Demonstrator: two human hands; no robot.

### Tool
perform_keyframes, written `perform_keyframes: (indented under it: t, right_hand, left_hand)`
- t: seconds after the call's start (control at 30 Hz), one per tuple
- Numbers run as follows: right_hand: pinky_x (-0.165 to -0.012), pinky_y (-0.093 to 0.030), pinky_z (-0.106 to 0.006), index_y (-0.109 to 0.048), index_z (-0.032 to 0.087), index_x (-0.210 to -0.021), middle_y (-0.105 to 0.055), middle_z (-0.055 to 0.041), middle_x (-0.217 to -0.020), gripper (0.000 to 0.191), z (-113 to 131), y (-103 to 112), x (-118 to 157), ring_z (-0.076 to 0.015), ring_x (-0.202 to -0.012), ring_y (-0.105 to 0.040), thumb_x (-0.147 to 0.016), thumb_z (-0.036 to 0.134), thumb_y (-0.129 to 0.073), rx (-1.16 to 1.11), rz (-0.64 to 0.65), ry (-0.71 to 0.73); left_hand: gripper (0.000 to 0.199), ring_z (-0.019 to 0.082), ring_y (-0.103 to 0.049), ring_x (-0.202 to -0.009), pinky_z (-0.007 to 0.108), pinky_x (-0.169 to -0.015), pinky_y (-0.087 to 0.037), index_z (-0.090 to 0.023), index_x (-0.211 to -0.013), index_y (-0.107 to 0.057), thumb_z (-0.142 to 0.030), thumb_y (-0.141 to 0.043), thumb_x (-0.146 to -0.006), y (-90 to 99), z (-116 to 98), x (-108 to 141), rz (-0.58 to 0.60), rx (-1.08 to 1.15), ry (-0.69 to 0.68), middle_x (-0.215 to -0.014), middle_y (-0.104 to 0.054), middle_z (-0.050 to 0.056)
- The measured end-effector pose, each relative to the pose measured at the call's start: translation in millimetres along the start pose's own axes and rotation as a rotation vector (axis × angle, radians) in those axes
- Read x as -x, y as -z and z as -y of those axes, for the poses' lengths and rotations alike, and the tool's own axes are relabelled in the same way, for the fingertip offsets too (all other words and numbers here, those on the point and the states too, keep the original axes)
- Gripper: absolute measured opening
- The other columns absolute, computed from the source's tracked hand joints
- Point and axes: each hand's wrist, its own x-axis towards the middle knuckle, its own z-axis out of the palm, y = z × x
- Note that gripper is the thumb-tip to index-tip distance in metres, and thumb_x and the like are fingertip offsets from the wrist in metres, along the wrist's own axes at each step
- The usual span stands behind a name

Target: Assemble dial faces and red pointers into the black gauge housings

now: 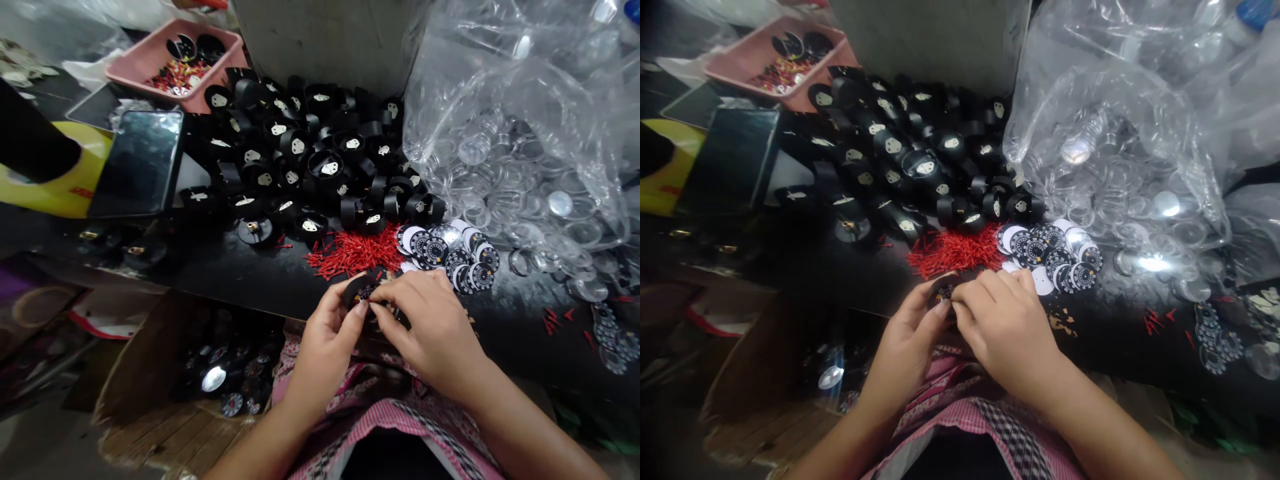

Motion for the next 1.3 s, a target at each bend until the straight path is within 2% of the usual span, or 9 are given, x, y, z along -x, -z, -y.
perform_keyframes:
  t: [0.13,0.27,0.33,0.5,0.67,0.73,0.87,1.03,1.3]
  right_hand:
    - [-0.074,-0.034,-0.036,-0.061,0.018,-0.083,-0.065,-0.0028,-0.075,0.014,-6,2,-2,-0.0176,-0.071,-0.056,-0.095,0.018,-0.054,0.000,0.011,0.007]
    - [-0.074,-0.036,-0.034,-0.061,0.019,-0.086,-0.068,-0.0009,-0.079,0.008,-11,4,-1,-0.0156,-0.070,-0.056,-0.093,0.019,-0.058,-0.108,-0.017,-0.115]
    - [-0.075,-0.036,-0.034,-0.061,0.020,-0.086,-0.068,0.0002,-0.079,0.006,-11,3,0,-0.0151,-0.070,-0.057,-0.092,0.018,-0.060,-0.138,-0.008,-0.155]
    - [-0.077,-0.036,-0.034,-0.062,0.019,-0.086,-0.067,0.0000,-0.079,0.007,-7,-3,0,-0.0158,-0.073,-0.058,-0.091,0.015,-0.059,-0.165,-0.020,-0.156]
    - [-0.076,-0.038,-0.034,-0.061,0.020,-0.083,-0.064,0.0005,-0.077,0.010,-9,-2,2,-0.0159,-0.073,-0.056,-0.093,0.019,-0.060,-0.219,-0.029,-0.198]
    - [-0.075,-0.039,-0.033,-0.060,0.021,-0.081,-0.062,0.0015,-0.075,0.013,-8,-1,1,-0.0151,-0.072,-0.055,-0.094,0.019,-0.058,-0.285,-0.039,-0.197]
    - [-0.077,-0.038,-0.033,-0.061,0.021,-0.085,-0.064,0.0004,-0.081,0.011,-4,-1,-1,-0.0159,-0.078,-0.057,-0.095,0.020,-0.057,-0.345,-0.002,-0.155]
    - [-0.075,-0.035,-0.033,-0.062,0.018,-0.085,-0.060,-0.0006,-0.079,0.012,-2,-2,-3,-0.0168,-0.078,-0.054,-0.095,0.018,-0.056,-0.236,0.059,-0.180]
    - [-0.074,-0.033,-0.033,-0.059,0.018,-0.082,-0.057,0.0011,-0.078,0.013,-1,4,-3,-0.0155,-0.076,-0.052,-0.095,0.018,-0.055,-0.273,0.102,-0.206]
  left_hand:
    - [0.028,0.024,-0.067,-0.112,0.036,-0.099,-0.051,-0.025,-0.113,-0.068,-0.034,-0.068,-0.086,5.5,3,-4,0.030,0.026,0.045,-0.116,-0.073,0.004]
    - [0.029,0.025,-0.067,-0.113,0.043,-0.103,-0.048,-0.027,-0.116,-0.065,-0.035,-0.066,-0.088,14.5,3,-1,-0.133,0.163,-0.028,-0.117,-0.073,0.005]
    - [0.028,0.026,-0.066,-0.114,0.045,-0.104,-0.048,-0.027,-0.115,-0.065,-0.035,-0.065,-0.088,15.4,2,6,-0.173,0.209,-0.077,-0.116,-0.073,0.005]
    - [0.031,0.028,-0.066,-0.115,0.047,-0.106,-0.047,-0.026,-0.116,-0.066,-0.036,-0.067,-0.086,8.0,3,19,-0.133,0.173,-0.056,-0.115,-0.074,0.006]
    - [0.020,0.025,-0.067,-0.114,0.046,-0.109,-0.045,-0.025,-0.109,-0.067,-0.032,-0.062,-0.090,6.0,2,9,-0.044,0.360,-0.033,-0.110,-0.076,0.005]
    - [0.025,0.024,-0.067,-0.114,0.044,-0.107,-0.046,-0.027,-0.116,-0.064,-0.031,-0.059,-0.092,6.9,2,3,-0.038,0.391,-0.019,-0.110,-0.076,0.005]
    - [0.038,0.022,-0.066,-0.113,0.038,-0.101,-0.050,-0.031,-0.129,-0.056,-0.033,-0.062,-0.092,5.3,6,-4,-0.056,0.216,0.010,-0.121,-0.071,0.004]
    - [0.027,0.018,-0.065,-0.110,0.029,-0.096,-0.051,-0.027,-0.120,-0.060,-0.030,-0.060,-0.092,0.0,5,-4,0.030,-0.023,-0.002,-0.122,-0.069,0.001]
    - [0.025,0.014,-0.067,-0.103,0.025,-0.092,-0.051,-0.026,-0.115,-0.061,-0.026,-0.062,-0.091,2.0,-1,-1,0.062,-0.031,-0.061,-0.113,-0.072,0.000]
